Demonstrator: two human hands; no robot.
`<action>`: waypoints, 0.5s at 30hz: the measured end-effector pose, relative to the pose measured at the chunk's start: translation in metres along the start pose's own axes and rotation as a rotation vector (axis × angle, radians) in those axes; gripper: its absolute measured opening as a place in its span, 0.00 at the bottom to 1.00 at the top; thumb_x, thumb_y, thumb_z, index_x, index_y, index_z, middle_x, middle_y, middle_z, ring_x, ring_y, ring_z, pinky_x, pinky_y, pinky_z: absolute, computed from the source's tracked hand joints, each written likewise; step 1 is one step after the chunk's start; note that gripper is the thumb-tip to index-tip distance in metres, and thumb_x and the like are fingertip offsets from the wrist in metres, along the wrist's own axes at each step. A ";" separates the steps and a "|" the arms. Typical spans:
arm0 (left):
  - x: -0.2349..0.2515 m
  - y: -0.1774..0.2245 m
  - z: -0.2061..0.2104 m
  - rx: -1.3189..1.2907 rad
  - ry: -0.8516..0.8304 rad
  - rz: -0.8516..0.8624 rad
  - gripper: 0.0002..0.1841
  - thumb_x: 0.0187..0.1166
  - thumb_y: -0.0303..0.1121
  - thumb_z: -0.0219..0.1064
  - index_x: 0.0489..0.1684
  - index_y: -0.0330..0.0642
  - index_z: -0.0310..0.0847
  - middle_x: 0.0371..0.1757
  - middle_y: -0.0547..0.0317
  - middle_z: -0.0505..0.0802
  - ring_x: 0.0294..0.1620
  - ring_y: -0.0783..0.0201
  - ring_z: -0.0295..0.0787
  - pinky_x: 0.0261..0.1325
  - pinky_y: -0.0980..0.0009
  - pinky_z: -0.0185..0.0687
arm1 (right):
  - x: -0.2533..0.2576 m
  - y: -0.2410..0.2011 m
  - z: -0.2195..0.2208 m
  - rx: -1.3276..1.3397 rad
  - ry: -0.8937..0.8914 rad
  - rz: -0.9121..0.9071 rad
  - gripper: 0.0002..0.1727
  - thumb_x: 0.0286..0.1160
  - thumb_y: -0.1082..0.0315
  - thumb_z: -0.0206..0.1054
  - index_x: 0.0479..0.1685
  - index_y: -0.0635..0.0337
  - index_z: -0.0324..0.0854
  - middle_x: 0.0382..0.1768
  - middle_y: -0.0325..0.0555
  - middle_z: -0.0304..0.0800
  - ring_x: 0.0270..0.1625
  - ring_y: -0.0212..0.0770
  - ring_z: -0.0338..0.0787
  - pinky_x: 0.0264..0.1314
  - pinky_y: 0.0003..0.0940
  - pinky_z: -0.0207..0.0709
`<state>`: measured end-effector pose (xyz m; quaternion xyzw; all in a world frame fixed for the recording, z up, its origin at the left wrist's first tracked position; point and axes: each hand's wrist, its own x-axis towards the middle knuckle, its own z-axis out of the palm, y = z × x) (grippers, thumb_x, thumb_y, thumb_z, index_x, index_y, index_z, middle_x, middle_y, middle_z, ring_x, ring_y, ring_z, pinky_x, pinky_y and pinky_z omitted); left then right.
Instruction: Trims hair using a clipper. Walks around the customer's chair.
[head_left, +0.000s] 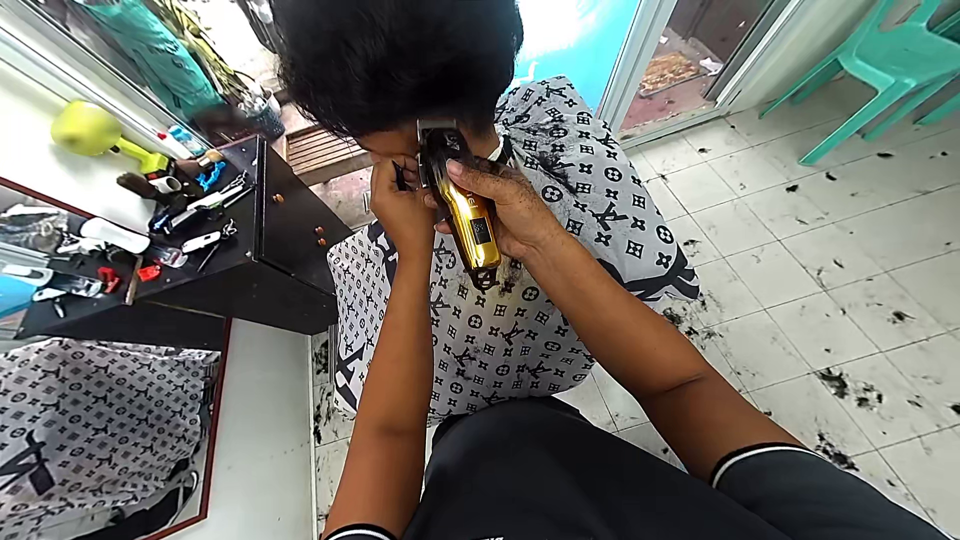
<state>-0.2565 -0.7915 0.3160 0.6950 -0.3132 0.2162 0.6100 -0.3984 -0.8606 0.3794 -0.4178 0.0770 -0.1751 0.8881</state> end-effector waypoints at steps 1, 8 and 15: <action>0.000 0.001 0.000 0.012 0.002 0.006 0.08 0.62 0.27 0.73 0.35 0.35 0.84 0.33 0.60 0.85 0.34 0.75 0.79 0.38 0.80 0.75 | 0.000 0.001 0.000 -0.011 -0.007 -0.054 0.15 0.85 0.67 0.62 0.64 0.63 0.70 0.47 0.56 0.88 0.46 0.50 0.94 0.46 0.48 0.92; 0.001 0.000 0.000 0.033 -0.006 -0.003 0.05 0.66 0.24 0.70 0.36 0.35 0.84 0.34 0.60 0.85 0.34 0.75 0.79 0.38 0.81 0.75 | 0.001 -0.001 -0.004 -0.020 -0.011 0.072 0.14 0.87 0.66 0.61 0.61 0.65 0.73 0.45 0.56 0.90 0.45 0.49 0.94 0.46 0.46 0.92; 0.000 0.002 0.001 0.030 -0.005 -0.031 0.07 0.61 0.25 0.72 0.35 0.35 0.84 0.33 0.61 0.85 0.34 0.75 0.79 0.38 0.80 0.75 | 0.001 -0.001 -0.001 0.028 -0.009 0.011 0.16 0.85 0.66 0.62 0.65 0.63 0.72 0.47 0.56 0.89 0.47 0.50 0.94 0.48 0.48 0.92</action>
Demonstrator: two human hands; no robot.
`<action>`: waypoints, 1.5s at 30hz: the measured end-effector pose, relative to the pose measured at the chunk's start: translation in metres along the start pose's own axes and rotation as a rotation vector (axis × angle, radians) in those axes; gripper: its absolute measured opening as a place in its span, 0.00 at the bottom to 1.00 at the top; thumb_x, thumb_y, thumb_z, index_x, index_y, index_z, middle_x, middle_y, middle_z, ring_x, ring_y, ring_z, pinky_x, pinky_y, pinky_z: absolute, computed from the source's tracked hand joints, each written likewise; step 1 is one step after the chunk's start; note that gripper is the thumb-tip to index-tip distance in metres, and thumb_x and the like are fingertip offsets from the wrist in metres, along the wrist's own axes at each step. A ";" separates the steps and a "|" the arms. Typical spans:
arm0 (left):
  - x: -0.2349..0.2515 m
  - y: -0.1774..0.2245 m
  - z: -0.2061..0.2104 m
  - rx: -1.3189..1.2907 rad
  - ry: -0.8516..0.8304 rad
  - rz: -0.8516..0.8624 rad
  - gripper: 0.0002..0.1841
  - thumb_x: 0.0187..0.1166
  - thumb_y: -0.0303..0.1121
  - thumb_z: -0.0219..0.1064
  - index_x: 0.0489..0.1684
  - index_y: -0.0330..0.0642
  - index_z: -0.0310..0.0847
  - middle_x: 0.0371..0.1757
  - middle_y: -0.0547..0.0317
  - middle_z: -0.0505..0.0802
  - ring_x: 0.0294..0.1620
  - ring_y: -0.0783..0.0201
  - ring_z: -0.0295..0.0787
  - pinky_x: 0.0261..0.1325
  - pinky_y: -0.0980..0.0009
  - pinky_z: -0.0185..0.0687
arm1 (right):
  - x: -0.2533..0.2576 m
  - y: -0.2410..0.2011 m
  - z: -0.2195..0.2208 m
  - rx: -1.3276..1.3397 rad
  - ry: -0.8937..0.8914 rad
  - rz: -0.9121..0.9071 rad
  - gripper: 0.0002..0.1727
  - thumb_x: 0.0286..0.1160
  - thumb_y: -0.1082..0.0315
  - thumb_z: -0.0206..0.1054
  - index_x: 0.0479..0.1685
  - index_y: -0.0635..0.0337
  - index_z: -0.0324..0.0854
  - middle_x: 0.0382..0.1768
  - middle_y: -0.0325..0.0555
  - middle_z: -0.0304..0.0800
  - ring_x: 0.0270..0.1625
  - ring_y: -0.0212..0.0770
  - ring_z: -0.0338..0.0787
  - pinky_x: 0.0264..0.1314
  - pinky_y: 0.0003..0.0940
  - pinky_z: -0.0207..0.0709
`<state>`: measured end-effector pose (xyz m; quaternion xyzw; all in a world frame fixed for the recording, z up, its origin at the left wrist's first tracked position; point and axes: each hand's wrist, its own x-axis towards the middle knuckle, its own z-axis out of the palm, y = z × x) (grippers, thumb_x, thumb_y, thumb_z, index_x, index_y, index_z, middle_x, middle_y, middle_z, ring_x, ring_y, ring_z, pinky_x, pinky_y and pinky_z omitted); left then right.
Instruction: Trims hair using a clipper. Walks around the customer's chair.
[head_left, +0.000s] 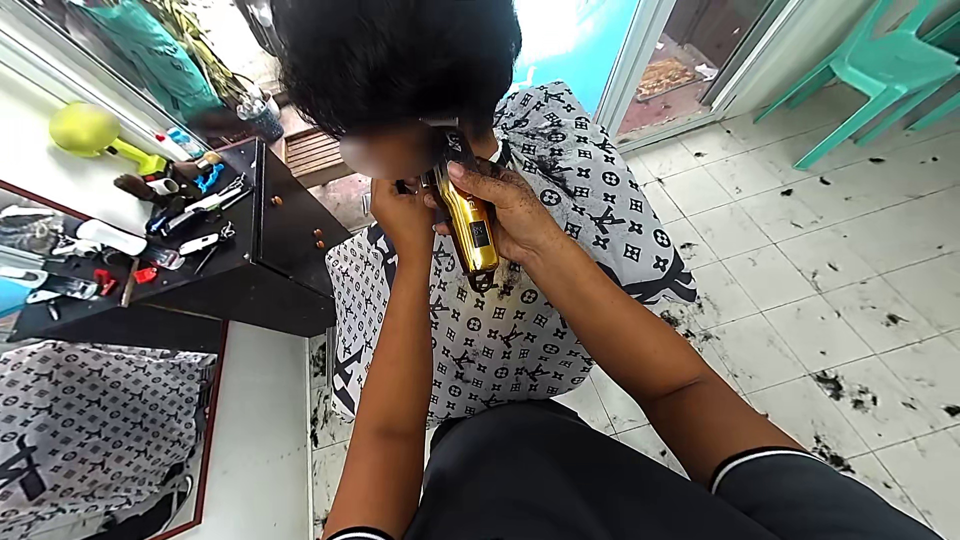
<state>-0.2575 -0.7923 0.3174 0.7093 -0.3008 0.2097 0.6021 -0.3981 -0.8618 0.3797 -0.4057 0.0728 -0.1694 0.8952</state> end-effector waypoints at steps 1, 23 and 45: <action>0.000 -0.001 0.000 -0.002 0.003 0.008 0.08 0.61 0.26 0.72 0.35 0.35 0.84 0.33 0.61 0.85 0.33 0.76 0.80 0.38 0.81 0.75 | 0.000 0.000 0.000 0.000 -0.003 -0.004 0.16 0.85 0.66 0.63 0.65 0.63 0.71 0.48 0.56 0.89 0.47 0.51 0.94 0.48 0.49 0.92; -0.001 0.000 -0.001 -0.002 0.010 0.027 0.06 0.63 0.23 0.71 0.36 0.34 0.84 0.33 0.59 0.85 0.35 0.74 0.80 0.39 0.80 0.76 | -0.001 0.000 0.001 -0.025 0.017 0.089 0.15 0.88 0.63 0.61 0.63 0.64 0.74 0.46 0.55 0.90 0.46 0.48 0.94 0.48 0.45 0.92; -0.032 -0.016 -0.031 -0.348 -0.307 -0.134 0.09 0.84 0.34 0.68 0.44 0.36 0.85 0.34 0.66 0.87 0.29 0.80 0.77 0.35 0.81 0.75 | -0.044 0.056 -0.023 -0.365 -0.115 0.157 0.25 0.71 0.67 0.72 0.67 0.60 0.71 0.42 0.49 0.91 0.21 0.34 0.85 0.21 0.27 0.82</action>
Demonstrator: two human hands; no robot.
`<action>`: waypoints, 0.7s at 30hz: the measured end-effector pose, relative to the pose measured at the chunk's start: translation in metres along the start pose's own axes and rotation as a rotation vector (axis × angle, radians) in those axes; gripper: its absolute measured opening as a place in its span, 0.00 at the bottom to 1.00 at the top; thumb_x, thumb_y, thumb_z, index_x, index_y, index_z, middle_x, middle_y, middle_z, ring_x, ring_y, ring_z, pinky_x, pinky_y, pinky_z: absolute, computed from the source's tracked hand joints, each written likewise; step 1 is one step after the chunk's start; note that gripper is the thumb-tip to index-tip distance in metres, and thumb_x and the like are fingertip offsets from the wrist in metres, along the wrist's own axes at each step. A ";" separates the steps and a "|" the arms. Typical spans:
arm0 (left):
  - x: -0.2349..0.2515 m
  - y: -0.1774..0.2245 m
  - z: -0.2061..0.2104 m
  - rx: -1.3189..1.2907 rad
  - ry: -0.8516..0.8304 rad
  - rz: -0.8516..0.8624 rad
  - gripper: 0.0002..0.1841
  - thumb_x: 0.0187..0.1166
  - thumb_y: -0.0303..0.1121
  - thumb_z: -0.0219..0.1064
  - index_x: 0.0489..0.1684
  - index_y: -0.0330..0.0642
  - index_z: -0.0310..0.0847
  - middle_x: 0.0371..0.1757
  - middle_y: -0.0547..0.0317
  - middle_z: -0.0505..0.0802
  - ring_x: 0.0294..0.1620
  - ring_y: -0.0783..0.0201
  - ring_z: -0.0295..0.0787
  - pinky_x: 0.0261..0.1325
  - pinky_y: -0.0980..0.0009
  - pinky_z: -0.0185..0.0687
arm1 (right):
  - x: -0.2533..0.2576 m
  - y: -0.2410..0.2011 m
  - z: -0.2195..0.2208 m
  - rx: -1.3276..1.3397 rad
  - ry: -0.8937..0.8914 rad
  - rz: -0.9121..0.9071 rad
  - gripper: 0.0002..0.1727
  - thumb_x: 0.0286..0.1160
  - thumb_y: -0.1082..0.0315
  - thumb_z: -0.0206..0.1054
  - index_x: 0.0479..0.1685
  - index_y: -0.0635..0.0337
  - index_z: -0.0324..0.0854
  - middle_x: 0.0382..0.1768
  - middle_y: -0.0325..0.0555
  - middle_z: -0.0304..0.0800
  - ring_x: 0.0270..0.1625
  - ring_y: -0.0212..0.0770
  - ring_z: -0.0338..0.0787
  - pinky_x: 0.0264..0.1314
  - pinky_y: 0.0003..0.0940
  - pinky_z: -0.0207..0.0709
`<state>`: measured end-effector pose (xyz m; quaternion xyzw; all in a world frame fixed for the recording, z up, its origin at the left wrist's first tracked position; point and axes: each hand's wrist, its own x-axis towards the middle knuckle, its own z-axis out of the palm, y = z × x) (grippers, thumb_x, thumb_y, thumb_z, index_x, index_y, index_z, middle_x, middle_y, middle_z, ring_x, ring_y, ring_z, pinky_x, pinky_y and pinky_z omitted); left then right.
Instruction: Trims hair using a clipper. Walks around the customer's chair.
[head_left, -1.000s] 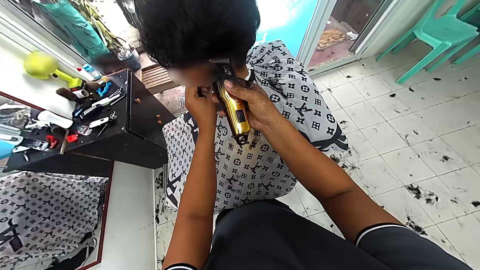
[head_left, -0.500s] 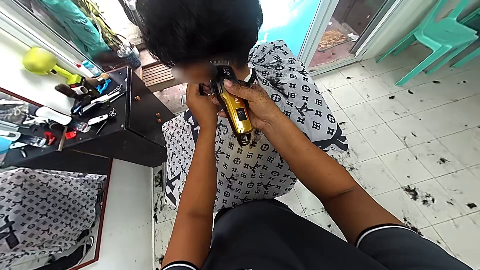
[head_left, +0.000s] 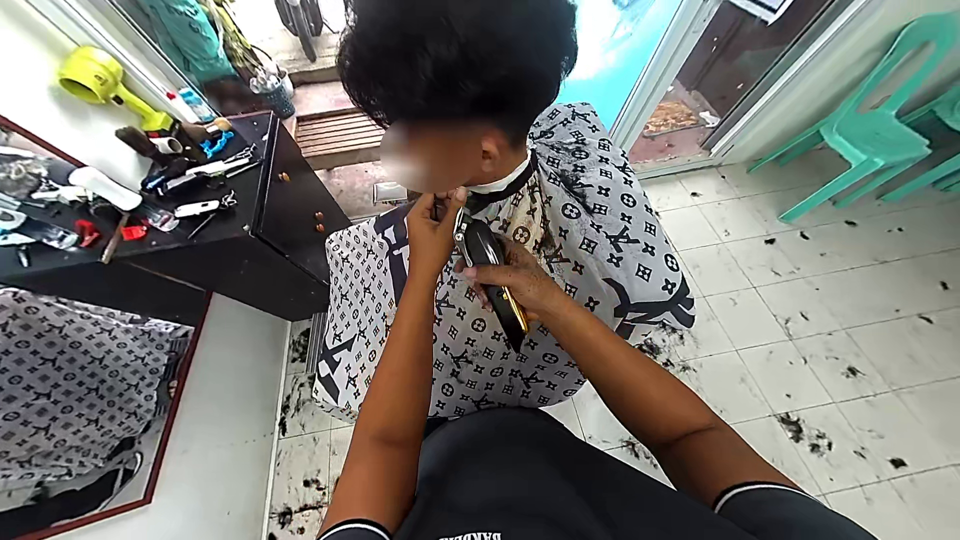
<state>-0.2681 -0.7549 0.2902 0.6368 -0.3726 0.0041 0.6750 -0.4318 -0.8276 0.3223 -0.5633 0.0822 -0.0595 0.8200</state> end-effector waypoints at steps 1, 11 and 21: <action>-0.002 -0.002 0.000 -0.085 -0.024 -0.031 0.07 0.85 0.30 0.66 0.47 0.35 0.85 0.38 0.65 0.90 0.34 0.79 0.82 0.41 0.80 0.80 | 0.005 -0.006 0.000 -0.081 0.017 -0.023 0.24 0.74 0.66 0.71 0.67 0.62 0.70 0.43 0.49 0.92 0.21 0.34 0.86 0.21 0.27 0.83; -0.004 0.000 -0.001 -0.647 -0.151 -0.272 0.11 0.80 0.26 0.59 0.54 0.52 0.76 0.35 0.74 0.92 0.31 0.79 0.87 0.37 0.79 0.86 | 0.043 -0.049 0.014 0.068 0.091 -0.102 0.20 0.79 0.69 0.66 0.67 0.62 0.69 0.45 0.52 0.87 0.42 0.47 0.93 0.46 0.49 0.92; 0.001 -0.008 0.001 -0.580 -0.176 -0.238 0.16 0.85 0.25 0.48 0.66 0.47 0.72 0.47 0.70 0.91 0.46 0.75 0.89 0.54 0.71 0.88 | 0.057 -0.043 0.013 -0.013 0.209 -0.191 0.26 0.75 0.73 0.72 0.71 0.66 0.69 0.52 0.55 0.86 0.49 0.47 0.92 0.54 0.47 0.91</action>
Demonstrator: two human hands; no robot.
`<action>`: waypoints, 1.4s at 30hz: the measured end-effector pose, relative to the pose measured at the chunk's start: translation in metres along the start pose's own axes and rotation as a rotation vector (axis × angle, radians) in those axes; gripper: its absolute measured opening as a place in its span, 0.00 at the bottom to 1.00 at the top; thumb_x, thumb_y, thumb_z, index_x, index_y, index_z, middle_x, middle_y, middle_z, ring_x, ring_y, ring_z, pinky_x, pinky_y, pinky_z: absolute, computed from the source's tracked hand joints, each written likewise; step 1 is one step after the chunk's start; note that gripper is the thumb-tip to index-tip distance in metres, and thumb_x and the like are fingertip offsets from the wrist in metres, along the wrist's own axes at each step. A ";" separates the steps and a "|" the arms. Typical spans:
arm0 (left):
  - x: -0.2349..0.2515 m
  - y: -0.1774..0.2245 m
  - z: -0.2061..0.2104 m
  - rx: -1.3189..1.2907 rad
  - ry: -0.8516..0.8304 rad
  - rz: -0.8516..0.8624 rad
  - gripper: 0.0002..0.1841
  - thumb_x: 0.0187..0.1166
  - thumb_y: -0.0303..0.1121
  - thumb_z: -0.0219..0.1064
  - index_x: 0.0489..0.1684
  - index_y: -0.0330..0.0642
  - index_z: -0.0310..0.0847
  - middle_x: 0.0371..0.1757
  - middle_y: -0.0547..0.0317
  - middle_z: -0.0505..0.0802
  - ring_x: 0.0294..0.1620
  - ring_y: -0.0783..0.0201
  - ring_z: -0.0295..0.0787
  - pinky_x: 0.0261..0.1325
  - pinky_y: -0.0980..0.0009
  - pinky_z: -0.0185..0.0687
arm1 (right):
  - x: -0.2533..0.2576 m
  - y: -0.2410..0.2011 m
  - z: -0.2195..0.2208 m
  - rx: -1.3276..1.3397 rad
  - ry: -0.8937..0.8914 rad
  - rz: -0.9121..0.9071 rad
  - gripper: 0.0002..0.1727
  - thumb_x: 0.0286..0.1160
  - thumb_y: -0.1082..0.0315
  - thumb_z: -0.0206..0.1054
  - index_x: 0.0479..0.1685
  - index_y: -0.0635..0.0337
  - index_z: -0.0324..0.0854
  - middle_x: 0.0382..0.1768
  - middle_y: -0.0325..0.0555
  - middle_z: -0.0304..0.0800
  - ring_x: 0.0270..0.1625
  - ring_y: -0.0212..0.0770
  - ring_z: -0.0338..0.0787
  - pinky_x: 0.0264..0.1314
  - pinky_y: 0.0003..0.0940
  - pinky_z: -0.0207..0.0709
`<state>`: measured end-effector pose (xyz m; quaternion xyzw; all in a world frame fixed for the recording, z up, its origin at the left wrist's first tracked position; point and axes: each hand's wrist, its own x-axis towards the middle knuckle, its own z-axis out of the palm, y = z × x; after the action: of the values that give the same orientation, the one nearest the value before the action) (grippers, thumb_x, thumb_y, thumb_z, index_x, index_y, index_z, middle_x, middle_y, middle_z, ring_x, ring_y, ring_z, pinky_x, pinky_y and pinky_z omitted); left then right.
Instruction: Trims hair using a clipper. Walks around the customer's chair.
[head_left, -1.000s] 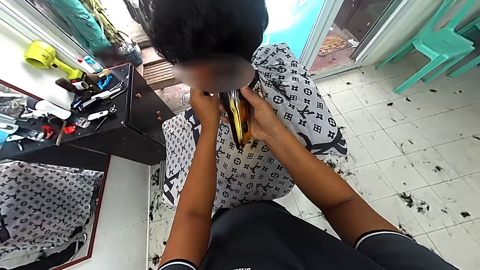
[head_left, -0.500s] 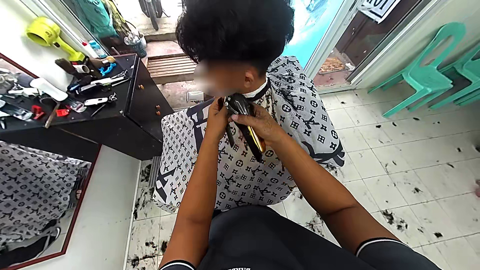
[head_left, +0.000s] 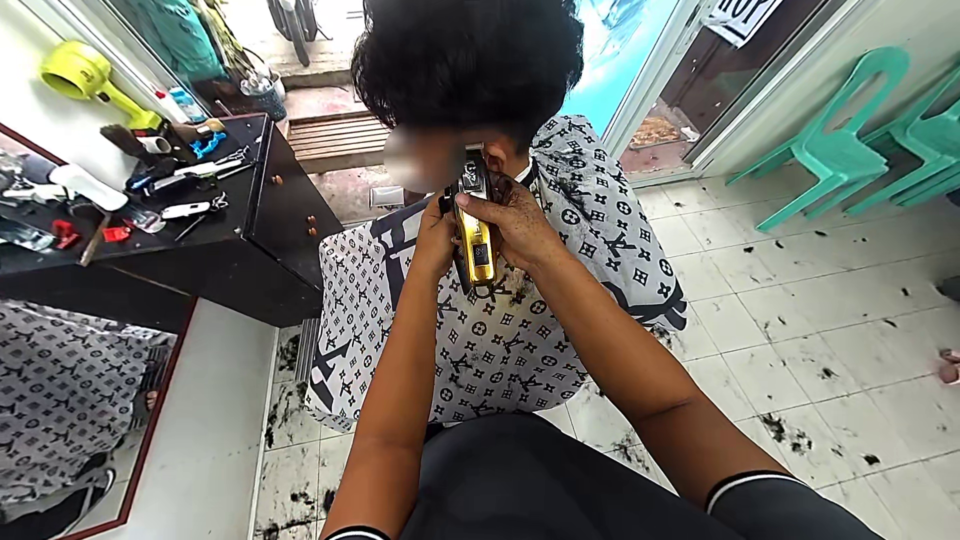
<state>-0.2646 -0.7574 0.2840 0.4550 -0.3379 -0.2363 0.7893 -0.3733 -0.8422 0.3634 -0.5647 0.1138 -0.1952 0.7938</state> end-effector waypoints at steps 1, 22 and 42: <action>0.001 -0.001 0.000 0.002 -0.002 0.004 0.16 0.86 0.25 0.48 0.66 0.48 0.72 0.47 0.70 0.91 0.46 0.76 0.89 0.53 0.71 0.87 | 0.000 0.000 0.000 0.014 0.000 -0.001 0.25 0.75 0.74 0.72 0.70 0.66 0.70 0.51 0.55 0.87 0.49 0.48 0.93 0.54 0.49 0.91; -0.003 0.100 -0.013 0.730 0.110 0.251 0.15 0.88 0.30 0.57 0.64 0.32 0.82 0.54 0.59 0.92 0.38 0.80 0.83 0.42 0.79 0.79 | -0.026 0.003 -0.023 -0.375 -0.041 -0.165 0.40 0.63 0.67 0.81 0.79 0.67 0.69 0.60 0.50 0.89 0.59 0.36 0.91 0.63 0.32 0.86; 0.137 0.232 0.033 1.594 -0.393 0.154 0.34 0.67 0.59 0.78 0.74 0.58 0.84 0.69 0.44 0.88 0.74 0.43 0.81 0.74 0.32 0.67 | 0.000 0.004 0.013 0.010 0.100 -0.085 0.26 0.77 0.71 0.72 0.72 0.69 0.70 0.52 0.58 0.88 0.48 0.50 0.94 0.50 0.47 0.93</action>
<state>-0.1836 -0.7591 0.5430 0.8046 -0.5664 0.0538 0.1700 -0.3674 -0.8297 0.3638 -0.5544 0.1281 -0.2575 0.7810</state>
